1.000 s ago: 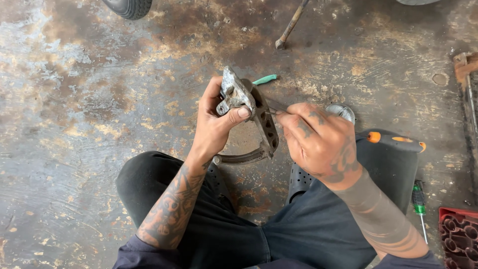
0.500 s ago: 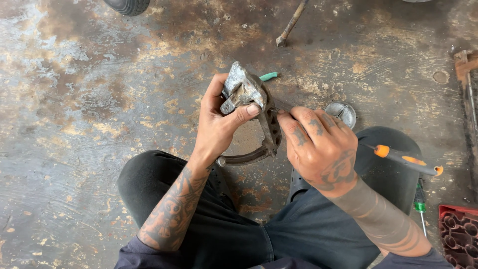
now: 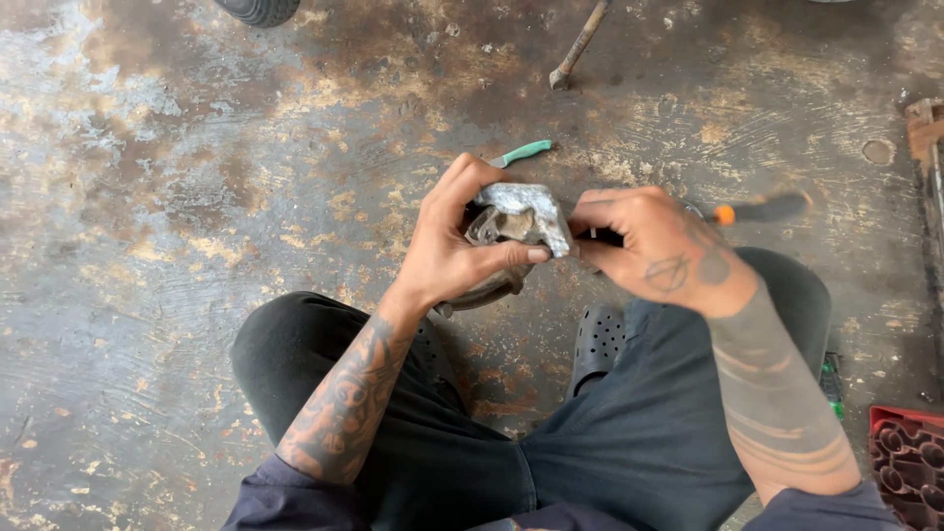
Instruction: The person sits on the workshop floor holding a metal motorcycle bracket and files and scrapes its surfaces, using a file and a screwdriver, at times bracing the part against their foot while working different edges and holes.
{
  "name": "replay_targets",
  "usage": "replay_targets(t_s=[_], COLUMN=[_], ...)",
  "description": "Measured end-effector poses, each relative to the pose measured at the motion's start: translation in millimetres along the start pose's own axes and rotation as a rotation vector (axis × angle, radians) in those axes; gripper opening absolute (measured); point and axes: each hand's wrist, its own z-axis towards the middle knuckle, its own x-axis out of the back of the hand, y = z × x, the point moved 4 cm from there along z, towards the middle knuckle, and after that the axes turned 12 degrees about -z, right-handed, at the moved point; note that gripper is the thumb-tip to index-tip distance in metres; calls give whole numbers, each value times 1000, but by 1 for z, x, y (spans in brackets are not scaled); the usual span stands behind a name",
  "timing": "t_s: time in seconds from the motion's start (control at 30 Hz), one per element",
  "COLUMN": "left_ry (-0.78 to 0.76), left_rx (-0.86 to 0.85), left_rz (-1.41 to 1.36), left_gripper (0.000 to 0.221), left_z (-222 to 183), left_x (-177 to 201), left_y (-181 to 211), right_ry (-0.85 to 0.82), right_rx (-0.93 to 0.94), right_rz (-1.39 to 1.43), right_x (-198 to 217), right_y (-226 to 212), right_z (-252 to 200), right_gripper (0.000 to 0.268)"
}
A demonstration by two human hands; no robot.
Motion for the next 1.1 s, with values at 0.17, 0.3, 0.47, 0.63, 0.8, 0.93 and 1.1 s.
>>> replay_targets(t_s=[0.17,0.3,0.47,0.63,0.8,0.93,1.1], left_ry=[43,49,84,76,89,72,65], left_rx=[48,64,46,31,27,-42,-5], left_rz=[-209,-394,-379,-320,-177,24,89], left_gripper=[55,50,47,48,54,59,63], left_z=[8,7,8,8,6,9,7], left_x=[8,24,23,19,17,23,23], left_y=[-2,-8,-1,7,9,15,6], right_ry=[141,406,615,680,665,649,409], right_rx=[104,185,313,387,353,307,215], right_rz=[16,-167,-614,-780,-931,-1001,-566], right_x=[20,20,1,-4,-18,-32,-39], right_y=[-4,-12,-29,-39,-42,-35,0], right_z=[-19,-28,-28,-22,-20,-13,3], right_gripper=[6,13,15,13,18,19,32])
